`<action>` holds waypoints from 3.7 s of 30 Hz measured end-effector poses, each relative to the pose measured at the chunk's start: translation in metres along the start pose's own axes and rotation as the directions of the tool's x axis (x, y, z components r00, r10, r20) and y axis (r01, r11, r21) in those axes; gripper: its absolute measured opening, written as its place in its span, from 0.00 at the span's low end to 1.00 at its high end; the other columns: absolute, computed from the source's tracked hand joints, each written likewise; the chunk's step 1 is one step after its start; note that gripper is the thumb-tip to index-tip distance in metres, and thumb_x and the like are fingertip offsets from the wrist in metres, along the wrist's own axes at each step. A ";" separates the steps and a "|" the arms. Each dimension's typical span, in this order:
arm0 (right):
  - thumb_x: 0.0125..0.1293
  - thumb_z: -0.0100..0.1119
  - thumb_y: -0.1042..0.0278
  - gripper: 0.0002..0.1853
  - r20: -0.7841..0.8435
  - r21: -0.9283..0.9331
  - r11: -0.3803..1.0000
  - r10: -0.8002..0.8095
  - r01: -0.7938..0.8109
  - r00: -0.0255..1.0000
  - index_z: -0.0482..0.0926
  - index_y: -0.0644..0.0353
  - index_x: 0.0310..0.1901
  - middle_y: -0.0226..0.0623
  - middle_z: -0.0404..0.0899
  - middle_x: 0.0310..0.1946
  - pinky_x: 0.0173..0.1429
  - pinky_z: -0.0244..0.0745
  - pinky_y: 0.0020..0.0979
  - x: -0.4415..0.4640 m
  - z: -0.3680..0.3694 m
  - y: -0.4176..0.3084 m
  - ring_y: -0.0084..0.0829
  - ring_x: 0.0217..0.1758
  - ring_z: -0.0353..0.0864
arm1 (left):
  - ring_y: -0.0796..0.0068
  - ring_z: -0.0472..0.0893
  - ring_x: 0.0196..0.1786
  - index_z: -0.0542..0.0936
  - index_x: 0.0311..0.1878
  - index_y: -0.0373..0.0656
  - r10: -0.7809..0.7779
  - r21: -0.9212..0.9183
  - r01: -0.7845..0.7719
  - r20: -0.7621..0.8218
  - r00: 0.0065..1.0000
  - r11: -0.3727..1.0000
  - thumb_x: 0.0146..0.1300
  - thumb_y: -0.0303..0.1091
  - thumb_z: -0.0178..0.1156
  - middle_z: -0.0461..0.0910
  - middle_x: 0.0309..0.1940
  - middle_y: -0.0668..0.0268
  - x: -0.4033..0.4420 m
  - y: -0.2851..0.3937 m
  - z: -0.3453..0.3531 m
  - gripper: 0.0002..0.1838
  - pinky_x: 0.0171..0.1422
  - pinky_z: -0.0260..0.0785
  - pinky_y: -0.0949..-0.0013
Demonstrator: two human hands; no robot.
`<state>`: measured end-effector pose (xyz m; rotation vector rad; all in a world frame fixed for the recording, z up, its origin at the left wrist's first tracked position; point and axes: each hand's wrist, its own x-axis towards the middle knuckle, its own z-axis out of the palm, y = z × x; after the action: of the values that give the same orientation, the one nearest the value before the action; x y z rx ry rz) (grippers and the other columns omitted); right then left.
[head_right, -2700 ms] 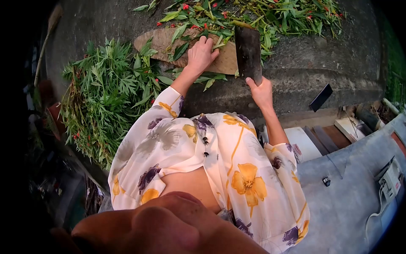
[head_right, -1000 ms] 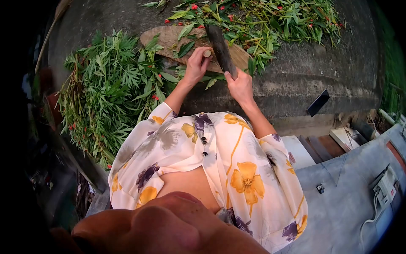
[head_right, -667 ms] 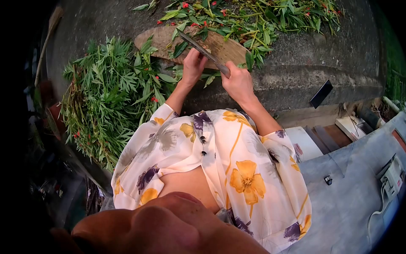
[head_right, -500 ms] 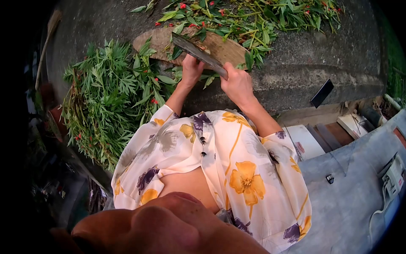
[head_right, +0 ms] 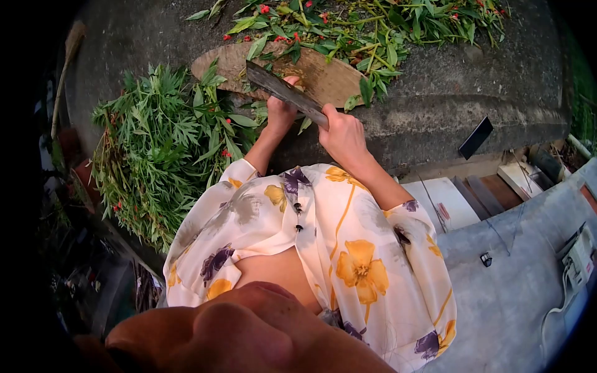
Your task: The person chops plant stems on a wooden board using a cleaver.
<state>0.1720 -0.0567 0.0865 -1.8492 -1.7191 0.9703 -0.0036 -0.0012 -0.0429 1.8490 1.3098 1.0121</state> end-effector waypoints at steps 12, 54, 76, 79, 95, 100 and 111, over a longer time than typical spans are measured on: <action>0.63 0.65 0.72 0.09 0.030 -0.043 0.998 0.057 -0.055 0.998 0.78 0.60 0.43 0.54 0.83 0.27 0.40 0.78 0.57 0.007 -0.001 0.001 0.61 0.34 0.85 | 0.48 0.83 0.60 0.80 0.63 0.40 -0.044 -0.014 0.045 0.035 0.998 0.999 0.57 0.14 0.62 0.83 0.57 0.52 0.000 -0.001 -0.005 0.28 0.65 0.76 0.57; 0.63 0.65 0.71 0.10 0.104 -0.072 0.994 0.091 -0.084 0.990 0.79 0.64 0.44 0.61 0.82 0.27 0.43 0.79 0.59 0.020 0.001 0.014 0.65 0.35 0.84 | 0.62 0.88 0.34 0.80 0.46 0.36 0.120 0.061 -0.114 -0.104 0.987 0.992 0.54 0.20 0.72 0.81 0.41 0.58 0.018 0.037 -0.021 0.16 0.37 0.82 0.64; 0.66 0.65 0.67 0.12 0.218 0.028 0.933 0.344 -0.358 0.913 0.81 0.70 0.39 0.62 0.82 0.30 0.45 0.77 0.52 0.047 0.001 0.033 0.62 0.40 0.85 | 0.70 0.83 0.32 0.79 0.46 0.37 -0.065 -0.034 0.060 -0.160 0.985 0.998 0.55 0.21 0.69 0.80 0.39 0.60 0.004 0.025 -0.022 0.15 0.37 0.78 0.69; 0.67 0.65 0.65 0.14 0.229 0.099 0.910 0.373 -0.402 0.899 0.80 0.72 0.36 0.60 0.81 0.27 0.44 0.75 0.49 0.048 0.005 0.038 0.62 0.37 0.84 | 0.72 0.82 0.33 0.79 0.46 0.38 -0.109 -0.063 0.099 -0.193 0.975 0.993 0.55 0.22 0.69 0.79 0.37 0.61 0.000 0.017 -0.026 0.15 0.37 0.76 0.71; 0.68 0.65 0.65 0.14 0.098 0.119 0.962 0.234 -0.245 0.967 0.78 0.70 0.35 0.58 0.76 0.20 0.34 0.72 0.47 0.031 -0.006 -0.004 0.60 0.27 0.81 | 0.72 0.87 0.40 0.78 0.53 0.35 -0.096 -0.129 0.084 -0.095 0.991 0.988 0.58 0.16 0.67 0.79 0.48 0.59 0.005 0.016 -0.027 0.18 0.43 0.83 0.71; 0.69 0.66 0.66 0.13 0.095 0.191 0.955 0.212 -0.227 0.973 0.78 0.69 0.35 0.55 0.75 0.20 0.32 0.71 0.46 0.025 -0.008 -0.014 0.60 0.26 0.80 | 0.71 0.85 0.36 0.78 0.53 0.35 -0.081 -0.133 0.066 -0.111 0.991 0.989 0.57 0.16 0.68 0.78 0.47 0.59 0.005 0.020 -0.023 0.19 0.40 0.80 0.70; 0.68 0.67 0.67 0.10 0.088 0.112 0.982 0.141 -0.150 0.986 0.80 0.67 0.39 0.57 0.77 0.22 0.33 0.74 0.48 0.026 -0.017 -0.022 0.61 0.31 0.83 | 0.75 0.85 0.35 0.79 0.53 0.36 -0.058 -0.134 0.042 -0.119 0.991 0.990 0.57 0.17 0.68 0.79 0.49 0.60 0.005 0.016 -0.020 0.19 0.40 0.79 0.72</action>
<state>0.1689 -0.0256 0.1083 -1.9032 -1.5516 1.1915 -0.0121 0.0006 -0.0182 1.6701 1.3208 1.1721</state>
